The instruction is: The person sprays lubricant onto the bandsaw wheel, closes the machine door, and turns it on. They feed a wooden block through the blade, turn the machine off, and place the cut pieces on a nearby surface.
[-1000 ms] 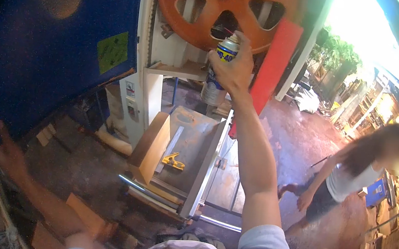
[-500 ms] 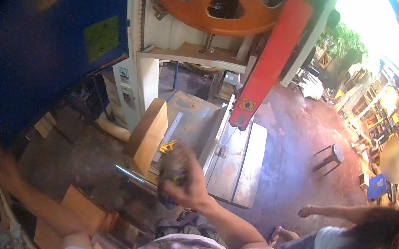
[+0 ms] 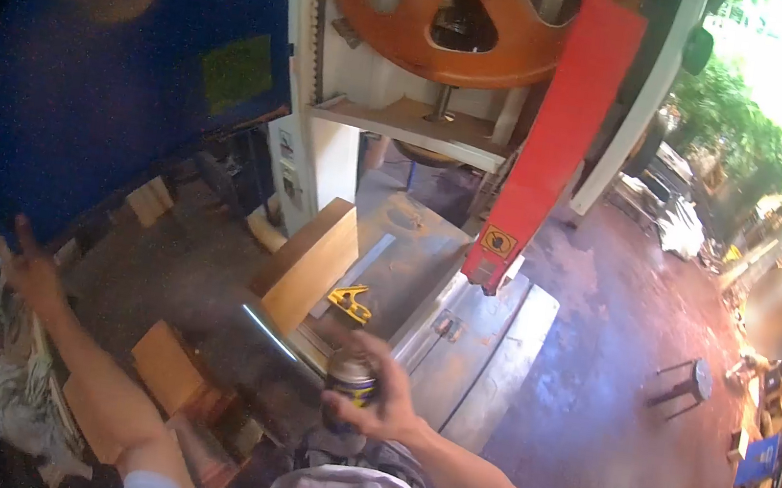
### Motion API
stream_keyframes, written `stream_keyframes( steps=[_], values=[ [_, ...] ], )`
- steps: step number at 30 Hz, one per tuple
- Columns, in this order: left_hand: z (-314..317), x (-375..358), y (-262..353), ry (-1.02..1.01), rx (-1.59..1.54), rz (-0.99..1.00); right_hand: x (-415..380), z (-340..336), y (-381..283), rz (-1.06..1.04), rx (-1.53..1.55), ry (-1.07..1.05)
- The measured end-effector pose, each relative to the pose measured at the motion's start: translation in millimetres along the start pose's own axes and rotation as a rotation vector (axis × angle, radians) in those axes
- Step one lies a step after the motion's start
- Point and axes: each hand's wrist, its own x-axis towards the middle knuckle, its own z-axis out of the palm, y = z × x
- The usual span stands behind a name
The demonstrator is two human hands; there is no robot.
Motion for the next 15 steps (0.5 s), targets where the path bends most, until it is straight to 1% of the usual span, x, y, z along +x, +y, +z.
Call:
stream_keyframes(
  steps=[2, 4, 5, 6, 7, 8, 10, 11, 14, 15],
  values=[
    [-7, -8, 14, -0.017, 0.023, 0.021, 13, -21, 1, 0.246, 0.132, 0.363],
    [-8, -17, 31, -0.039, 0.012, -0.040, 19, -19, -13, 0.281, 0.190, 0.370],
    [-10, -21, 39, -0.057, -0.013, -0.077, 3, -23, 6, 0.118, 0.034, 0.123],
    [-8, -20, 41, -0.026, -0.007, -0.018, -3, -24, 18, -0.058, -0.115, -0.121],
    [-6, -21, 39, -0.001, 0.002, 0.042, -1, -20, 8, -0.150, -0.134, -0.148],
    [-6, -22, 38, 0.028, 0.012, 0.095, 1, -19, 13, -0.107, -0.068, -0.028],
    [-11, -25, 48, 0.031, 0.152, 0.042, 11, -21, 19, -0.009, 0.052, 0.210],
    [-13, -23, 45, 0.036, 0.233, 0.022, 14, -24, 15, 0.087, 0.020, 0.268],
    [-10, -22, 42, 0.055, 0.162, 0.096, 32, -40, 18, -0.114, -0.249, 0.253],
    [-10, -23, 41, 0.067, 0.164, 0.120, 38, -41, 15, -0.066, -0.160, 0.233]
  ],
)
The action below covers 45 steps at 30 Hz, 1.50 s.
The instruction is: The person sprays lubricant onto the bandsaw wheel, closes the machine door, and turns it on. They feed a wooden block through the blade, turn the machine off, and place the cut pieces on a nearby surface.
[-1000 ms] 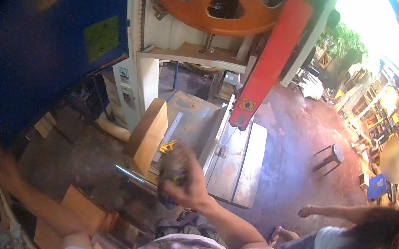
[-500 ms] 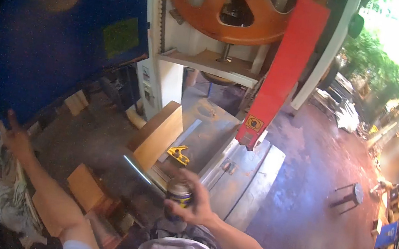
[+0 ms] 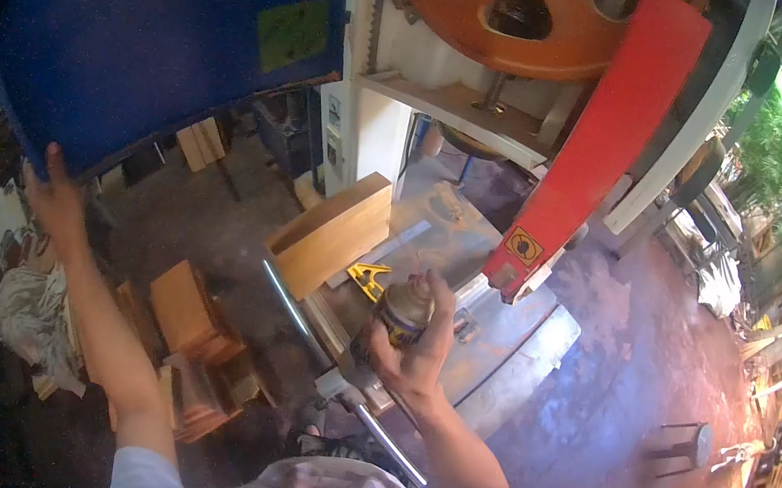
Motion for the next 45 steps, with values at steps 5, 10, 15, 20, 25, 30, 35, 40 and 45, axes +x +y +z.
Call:
stream_keyframes(
  steps=[5, 10, 15, 20, 25, 30, 35, 40, 45],
  values=[
    [-4, 4, -4, -0.079, 0.048, -0.087, 46, 5, -19, -0.256, -0.155, 0.185],
    [8, 19, -28, -0.038, -0.025, -0.058, 84, 28, -2, -0.367, -0.148, 0.441],
    [18, 53, -86, -0.061, -0.140, 0.071, 139, 57, 13, -0.544, -0.324, 0.711],
    [20, 77, -116, -0.051, -0.014, 0.082, 171, 69, 29, -0.641, -0.293, 0.796],
    [36, 50, -52, -0.030, -0.014, -0.052, 182, 57, 37, -0.660, -0.553, 0.707],
    [52, 38, -37, 0.066, 0.033, -0.088, 187, 49, 23, -0.780, -0.996, 0.516],
    [71, 67, -80, 0.171, 0.093, 0.060, 196, 43, 28, -0.786, -1.289, 0.489],
    [98, 68, -81, 0.272, -0.142, 0.108, 201, 43, 31, -0.751, -1.491, 0.391],
    [104, 107, -120, 0.114, -0.468, 0.233, 204, 55, 19, -0.681, -1.560, 0.377]
  ],
)
